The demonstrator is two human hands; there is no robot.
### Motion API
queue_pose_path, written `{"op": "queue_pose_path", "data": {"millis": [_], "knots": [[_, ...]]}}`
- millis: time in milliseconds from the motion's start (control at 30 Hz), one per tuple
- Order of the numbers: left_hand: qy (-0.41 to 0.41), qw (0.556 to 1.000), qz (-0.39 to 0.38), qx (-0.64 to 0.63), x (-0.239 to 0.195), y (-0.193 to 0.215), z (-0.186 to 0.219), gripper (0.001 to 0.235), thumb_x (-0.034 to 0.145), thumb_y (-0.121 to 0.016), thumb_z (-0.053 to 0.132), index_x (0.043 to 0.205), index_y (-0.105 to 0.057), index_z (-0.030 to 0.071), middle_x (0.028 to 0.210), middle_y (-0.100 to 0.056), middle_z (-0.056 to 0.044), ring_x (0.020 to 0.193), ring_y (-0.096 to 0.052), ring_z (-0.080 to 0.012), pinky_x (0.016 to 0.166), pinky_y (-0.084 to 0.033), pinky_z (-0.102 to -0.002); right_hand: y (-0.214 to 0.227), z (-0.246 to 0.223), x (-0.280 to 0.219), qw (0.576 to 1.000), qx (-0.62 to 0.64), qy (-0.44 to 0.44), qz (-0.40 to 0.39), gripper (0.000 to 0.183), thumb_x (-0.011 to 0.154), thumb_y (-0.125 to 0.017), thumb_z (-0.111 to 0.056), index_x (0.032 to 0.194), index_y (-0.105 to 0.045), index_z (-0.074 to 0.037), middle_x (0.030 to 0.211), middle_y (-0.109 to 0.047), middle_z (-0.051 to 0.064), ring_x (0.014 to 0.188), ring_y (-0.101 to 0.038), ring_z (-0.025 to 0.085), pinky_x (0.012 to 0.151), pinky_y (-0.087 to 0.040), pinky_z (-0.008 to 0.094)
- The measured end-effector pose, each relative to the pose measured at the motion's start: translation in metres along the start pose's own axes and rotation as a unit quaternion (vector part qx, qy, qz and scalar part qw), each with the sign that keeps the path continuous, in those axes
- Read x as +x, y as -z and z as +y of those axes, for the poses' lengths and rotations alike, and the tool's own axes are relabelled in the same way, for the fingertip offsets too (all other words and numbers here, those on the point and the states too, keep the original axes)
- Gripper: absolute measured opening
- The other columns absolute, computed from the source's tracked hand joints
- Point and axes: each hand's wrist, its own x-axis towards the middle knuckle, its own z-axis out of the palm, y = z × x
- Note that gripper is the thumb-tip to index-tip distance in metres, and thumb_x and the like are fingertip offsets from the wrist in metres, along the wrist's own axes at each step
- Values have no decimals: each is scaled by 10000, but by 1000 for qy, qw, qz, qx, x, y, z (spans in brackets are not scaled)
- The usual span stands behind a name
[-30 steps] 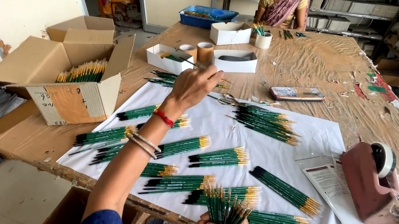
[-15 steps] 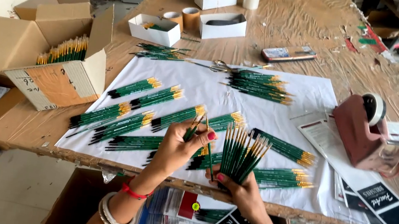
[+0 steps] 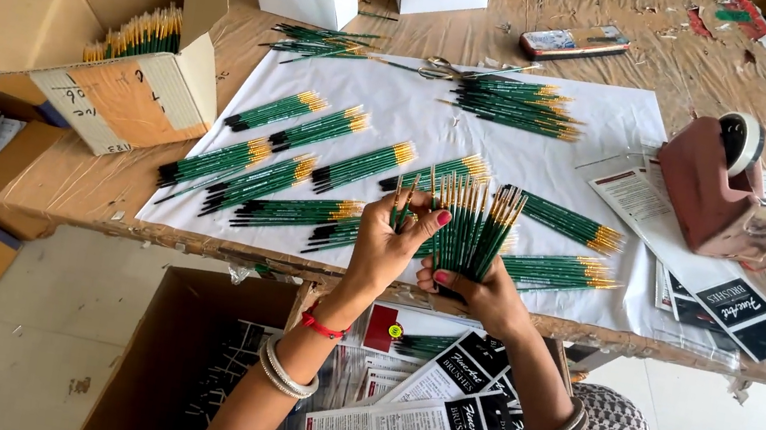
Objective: Sorting and inspecting green-handled paintbrushes on a workbench.
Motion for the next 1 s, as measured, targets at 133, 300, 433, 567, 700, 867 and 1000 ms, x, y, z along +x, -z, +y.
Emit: {"op": "queue_pose_path", "data": {"millis": [133,300,433,567,700,867,1000], "knots": [[30,999,6,13,-3,1,-5,217,931,-823,187,934,-730,-8,629,-488,-4,570,-343,-28,529,-256,-218,1,2,-1,1000,-1,13,-6,203,936,-649,62,1136,-682,76,1024,-754,126,935,-740,200,865,-630,356],[-53,997,37,-41,-2,-2,-16,305,1144,-524,313,1093,-646,38,1032,-505,33,798,-464,-83,731,-435,-285,0,-3,0,999,-24,36,4,236,945,-658,51,1178,-694,48,1049,-750,117,914,-687,175,874,-580,335],[35,969,44,-239,6,-2,-17,259,1076,-474,324,1022,-557,84,1030,-678,25,863,-638,-118,765,-548,-307,-6,-16,0,997,-69,15,8,292,935,-635,27,1219,-707,21,1128,-764,85,1031,-698,135,942,-576,319],[41,985,16,-169,5,-13,-22,261,1075,-651,297,1072,-637,36,818,-539,23,647,-431,-67,566,-353,-244,0,-4,2,998,-56,-1,6,318,930,-645,23,1245,-693,15,1142,-771,81,1042,-712,142,933,-589,315],[-4,995,3,-99,7,-22,-33,247,979,-802,253,1000,-706,27,838,-674,4,722,-569,-43,642,-466,-231,5,2,3,999,-41,5,5,287,937,-660,38,1223,-695,45,1088,-761,113,989,-720,165,900,-609,321],[-21,996,35,-76,1,-23,-21,258,1054,-713,290,1032,-695,34,869,-643,3,789,-519,-64,706,-430,-229,1,-3,1,1000,-11,-12,9,271,938,-638,30,1204,-684,47,1106,-769,110,997,-729,164,901,-613,323],[30,974,70,-214,8,-19,-22,319,1033,-567,407,986,-647,102,973,-727,98,777,-666,-45,672,-571,-252,2,-5,0,996,-84,9,1,344,971,-644,9,1309,-700,32,1116,-739,101,945,-630,141,859,-552,307]]}}
